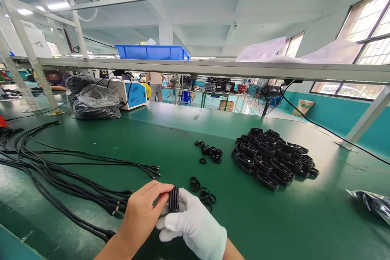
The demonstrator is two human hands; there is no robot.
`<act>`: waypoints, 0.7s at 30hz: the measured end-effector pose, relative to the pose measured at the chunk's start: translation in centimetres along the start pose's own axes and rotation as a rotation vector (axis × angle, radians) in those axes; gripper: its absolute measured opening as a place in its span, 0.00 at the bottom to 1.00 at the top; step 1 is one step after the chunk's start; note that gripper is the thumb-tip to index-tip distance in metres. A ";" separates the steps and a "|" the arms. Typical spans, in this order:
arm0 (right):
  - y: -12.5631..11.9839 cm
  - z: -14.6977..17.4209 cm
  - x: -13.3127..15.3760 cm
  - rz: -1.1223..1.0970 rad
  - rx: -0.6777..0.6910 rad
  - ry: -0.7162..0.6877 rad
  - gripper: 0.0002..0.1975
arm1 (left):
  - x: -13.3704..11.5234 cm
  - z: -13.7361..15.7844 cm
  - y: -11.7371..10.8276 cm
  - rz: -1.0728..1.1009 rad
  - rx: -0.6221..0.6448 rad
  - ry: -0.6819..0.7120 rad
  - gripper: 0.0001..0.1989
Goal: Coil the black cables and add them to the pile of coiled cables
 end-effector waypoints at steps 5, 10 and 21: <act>0.2 0.1 0.2 -0.020 0.011 0.004 0.27 | 0.4 -0.8 0.0 0.098 0.134 -0.109 0.13; -0.3 0.0 0.1 -0.054 0.003 -0.019 0.26 | 0.6 -1.1 0.1 0.173 0.202 -0.197 0.13; 0.0 -0.1 0.3 0.139 -0.083 0.028 0.21 | -0.5 0.4 0.1 0.875 0.415 -0.731 0.10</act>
Point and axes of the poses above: each hand's wrist, its own z-axis away from the middle knuckle, its own y-axis out of the palm, x = y × z, the point moved 2 cm from there along -z, towards the middle knuckle, and after that the axes turned 8 degrees about x, right-handed, at the moved point
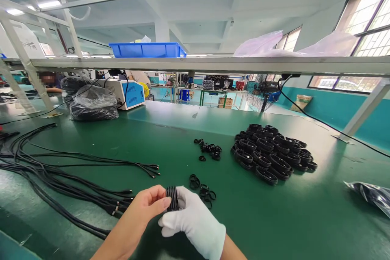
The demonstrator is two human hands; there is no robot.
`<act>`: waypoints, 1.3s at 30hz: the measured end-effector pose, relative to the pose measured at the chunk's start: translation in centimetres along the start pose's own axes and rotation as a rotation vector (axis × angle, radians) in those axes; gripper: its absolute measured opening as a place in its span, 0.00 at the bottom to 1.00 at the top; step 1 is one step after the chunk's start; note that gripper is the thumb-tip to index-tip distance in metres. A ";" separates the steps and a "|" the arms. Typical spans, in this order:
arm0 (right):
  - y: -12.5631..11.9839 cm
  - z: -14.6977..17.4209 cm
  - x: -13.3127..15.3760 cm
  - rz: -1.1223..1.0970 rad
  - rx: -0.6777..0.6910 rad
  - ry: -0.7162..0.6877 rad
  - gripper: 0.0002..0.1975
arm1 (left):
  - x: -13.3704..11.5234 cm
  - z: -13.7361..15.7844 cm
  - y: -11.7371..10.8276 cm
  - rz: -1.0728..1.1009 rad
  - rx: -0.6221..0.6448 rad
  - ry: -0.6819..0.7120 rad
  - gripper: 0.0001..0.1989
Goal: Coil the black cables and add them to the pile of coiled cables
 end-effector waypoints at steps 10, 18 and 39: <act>-0.4 0.0 0.0 0.147 -0.203 0.007 0.18 | -0.5 1.4 -1.1 -0.674 -0.275 0.296 0.09; 0.9 0.4 1.0 0.418 -0.329 -0.035 0.10 | 0.0 1.5 0.1 -1.425 -0.193 0.766 0.13; 0.0 0.2 0.2 0.327 -0.273 0.006 0.13 | -2.1 0.7 -0.8 -0.509 0.091 -0.027 0.05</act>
Point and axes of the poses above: each hand's wrist, its own z-axis away from the middle knuckle, its own y-axis out of the palm, x = y × z, the point moved 2 cm from there along -z, towards the middle knuckle, and after that the axes turned 8 degrees about x, right-handed, at the moved point
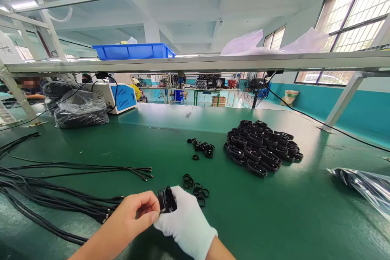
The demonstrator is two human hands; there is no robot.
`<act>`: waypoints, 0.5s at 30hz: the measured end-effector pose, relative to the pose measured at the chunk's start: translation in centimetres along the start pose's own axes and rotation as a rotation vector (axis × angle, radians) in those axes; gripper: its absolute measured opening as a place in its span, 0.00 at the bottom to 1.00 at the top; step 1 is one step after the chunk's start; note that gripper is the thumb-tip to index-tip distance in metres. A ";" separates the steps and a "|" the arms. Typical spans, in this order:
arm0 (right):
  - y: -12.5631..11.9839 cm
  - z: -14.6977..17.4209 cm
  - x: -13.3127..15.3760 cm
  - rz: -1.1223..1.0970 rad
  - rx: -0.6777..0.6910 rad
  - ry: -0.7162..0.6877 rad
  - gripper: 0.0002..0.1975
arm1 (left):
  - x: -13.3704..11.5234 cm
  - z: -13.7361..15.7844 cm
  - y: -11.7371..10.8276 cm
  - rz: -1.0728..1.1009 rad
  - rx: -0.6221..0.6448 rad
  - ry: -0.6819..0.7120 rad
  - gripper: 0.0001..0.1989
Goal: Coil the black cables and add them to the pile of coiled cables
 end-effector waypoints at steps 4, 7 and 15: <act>-0.2 -0.1 -0.2 -0.130 0.053 0.016 0.15 | 0.0 0.5 -1.0 -0.026 -0.132 0.024 0.08; -0.3 0.0 -0.3 -0.360 0.175 0.040 0.24 | 0.4 0.8 -2.1 0.044 -0.224 0.041 0.09; 0.1 0.4 -1.3 -0.705 0.589 -0.103 0.21 | 0.6 0.2 -2.0 0.043 -0.151 0.174 0.16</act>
Point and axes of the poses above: each hand's wrist, its own z-axis away from the middle knuckle, its own y-axis out of the palm, x = y × z, the point moved 2 cm from there along -z, towards the middle knuckle, and after that the axes turned 8 degrees about x, right-handed, at the moved point
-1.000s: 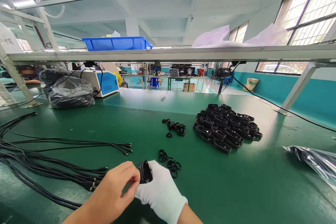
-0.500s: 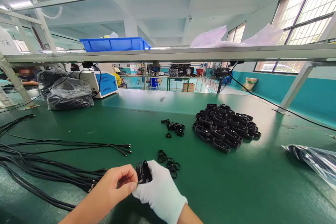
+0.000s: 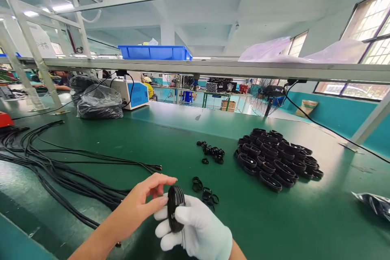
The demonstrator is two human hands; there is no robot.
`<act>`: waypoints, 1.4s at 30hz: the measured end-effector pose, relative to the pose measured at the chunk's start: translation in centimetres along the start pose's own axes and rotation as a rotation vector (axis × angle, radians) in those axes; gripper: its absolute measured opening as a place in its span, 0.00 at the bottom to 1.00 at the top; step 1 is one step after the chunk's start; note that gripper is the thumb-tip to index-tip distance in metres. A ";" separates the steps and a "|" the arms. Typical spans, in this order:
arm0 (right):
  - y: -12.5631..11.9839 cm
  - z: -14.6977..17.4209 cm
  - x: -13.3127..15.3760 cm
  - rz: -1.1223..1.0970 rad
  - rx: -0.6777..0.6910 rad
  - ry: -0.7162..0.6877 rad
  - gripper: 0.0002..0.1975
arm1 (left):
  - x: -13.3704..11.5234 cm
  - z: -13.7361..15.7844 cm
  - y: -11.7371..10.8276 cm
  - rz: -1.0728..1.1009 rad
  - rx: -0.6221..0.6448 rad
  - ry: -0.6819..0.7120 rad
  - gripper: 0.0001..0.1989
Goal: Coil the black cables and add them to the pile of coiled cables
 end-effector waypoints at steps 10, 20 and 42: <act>0.0 -0.3 -0.2 0.047 -0.062 -0.017 0.21 | 0.0 -0.5 1.8 -0.536 -0.342 0.404 0.14; 0.7 -0.6 0.1 0.135 -0.124 -0.034 0.23 | 0.2 -1.5 2.1 -0.432 -0.306 0.280 0.11; -0.6 -0.8 -1.3 -0.002 -0.068 -0.022 0.20 | 3.6 -2.5 1.1 0.650 0.237 0.072 0.12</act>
Point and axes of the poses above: each hand's wrist, its own z-axis away from the middle knuckle, its own y-axis out of the palm, x = y × z, the point moved 2 cm from there along -z, towards the middle knuckle, and after that the axes turned 8 degrees about x, right-handed, at the moved point
